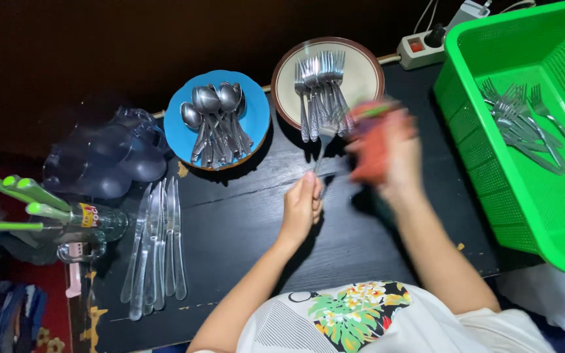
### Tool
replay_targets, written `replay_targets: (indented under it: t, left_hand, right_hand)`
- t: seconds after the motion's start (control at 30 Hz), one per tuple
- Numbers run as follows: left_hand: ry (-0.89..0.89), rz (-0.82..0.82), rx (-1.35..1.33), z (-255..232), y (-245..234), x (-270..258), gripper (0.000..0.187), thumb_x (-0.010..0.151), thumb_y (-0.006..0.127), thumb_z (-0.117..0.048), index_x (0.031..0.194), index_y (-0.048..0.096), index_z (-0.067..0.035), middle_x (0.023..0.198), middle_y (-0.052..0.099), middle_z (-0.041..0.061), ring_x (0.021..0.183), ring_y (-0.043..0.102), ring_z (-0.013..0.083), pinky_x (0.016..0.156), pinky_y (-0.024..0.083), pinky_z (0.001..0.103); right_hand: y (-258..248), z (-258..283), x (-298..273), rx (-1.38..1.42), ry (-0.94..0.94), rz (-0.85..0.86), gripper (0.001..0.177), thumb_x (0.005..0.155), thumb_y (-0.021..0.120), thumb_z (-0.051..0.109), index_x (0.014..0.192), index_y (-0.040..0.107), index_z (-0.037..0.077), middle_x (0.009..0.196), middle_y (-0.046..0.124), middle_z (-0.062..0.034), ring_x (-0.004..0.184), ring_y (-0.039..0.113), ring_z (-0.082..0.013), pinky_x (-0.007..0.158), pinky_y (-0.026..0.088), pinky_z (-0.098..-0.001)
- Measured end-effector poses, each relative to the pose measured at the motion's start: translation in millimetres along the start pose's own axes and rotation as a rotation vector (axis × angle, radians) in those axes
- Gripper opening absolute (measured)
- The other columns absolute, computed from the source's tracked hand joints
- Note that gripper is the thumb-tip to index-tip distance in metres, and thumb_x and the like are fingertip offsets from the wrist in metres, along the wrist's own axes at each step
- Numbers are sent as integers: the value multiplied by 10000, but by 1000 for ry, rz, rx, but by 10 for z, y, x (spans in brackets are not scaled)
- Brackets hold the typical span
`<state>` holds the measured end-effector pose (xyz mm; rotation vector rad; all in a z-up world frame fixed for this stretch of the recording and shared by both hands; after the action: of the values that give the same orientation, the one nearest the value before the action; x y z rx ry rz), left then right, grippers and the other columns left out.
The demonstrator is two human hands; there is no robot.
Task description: Wiping forks with a cloth and placing them into a green plastic basket.
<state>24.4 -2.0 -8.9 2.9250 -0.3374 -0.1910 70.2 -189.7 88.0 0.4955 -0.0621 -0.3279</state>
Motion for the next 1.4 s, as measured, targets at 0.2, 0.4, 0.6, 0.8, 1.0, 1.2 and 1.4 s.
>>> replay_targets:
  t: [0.2,0.4,0.6,0.8,1.0,1.2,1.4]
  left_hand:
    - [224,-27,114,149,-19,55,316,1052,447,-183,1218,654,-13,1037,729,87,967,684,198,881,550,337]
    - [419,-33,407,-799,29,-143,426,1040,504,-225,1386,529,20,1319,613,185,1260,594,292,1110,424,395]
    - [554,-131,492,-1060,-308,-35,430,1109,417,-348,1306,562,6,1280,710,172,1324,634,289,1313,60,487]
    - [587,-64,98,-984,-556,-39,382,1173,403,-338,1195,636,-36,1263,737,182,1300,650,254,1368,69,471]
    - [293,204,-60,-675,-383,9,407,1125,422,-336,1163,656,-5,1255,709,156,1184,664,210,1118,453,427]
    - [409,-199,34,-931,-358,8,443,1142,452,-342,1110,680,37,1149,719,143,1037,639,158,960,499,312]
    - [335,2,90,-933,-226,340,355,1114,513,-313,1099,705,-15,1106,724,54,907,573,91,872,480,256]
  right_hand:
    - [290,-616,-384,-167,-8,496,278,1162,591,283,1205,573,10,1042,607,-32,941,564,-96,835,489,-264]
    - [230,-440,-366,-413,-239,262,235,1127,568,248,1056,622,31,901,636,-13,823,585,-63,714,489,-269]
    - [166,-891,-471,-1004,-367,625,210,932,681,154,1107,692,39,691,626,-59,638,595,-106,573,481,-338]
    - [244,-781,-619,-252,885,723,220,995,597,296,969,673,91,767,650,-20,644,622,-160,556,518,-340]
    - [319,-776,-711,731,1168,1165,465,1090,557,495,931,611,62,741,591,-30,663,604,-153,555,498,-295]
    - [223,-614,-483,-400,512,906,411,1074,567,382,852,609,38,701,562,8,599,598,-119,614,616,-354]
    - [213,-259,-538,-449,539,854,428,1059,515,400,864,637,38,704,669,-30,554,630,-109,507,533,-287]
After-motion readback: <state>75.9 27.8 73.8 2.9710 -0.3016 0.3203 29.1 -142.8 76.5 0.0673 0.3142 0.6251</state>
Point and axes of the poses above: each hand's wrist, its own x-axis towards the middle knuckle, its own y-axis out of the palm, z = x × y, the point moved 2 cm from there along x, towards the middle knuckle
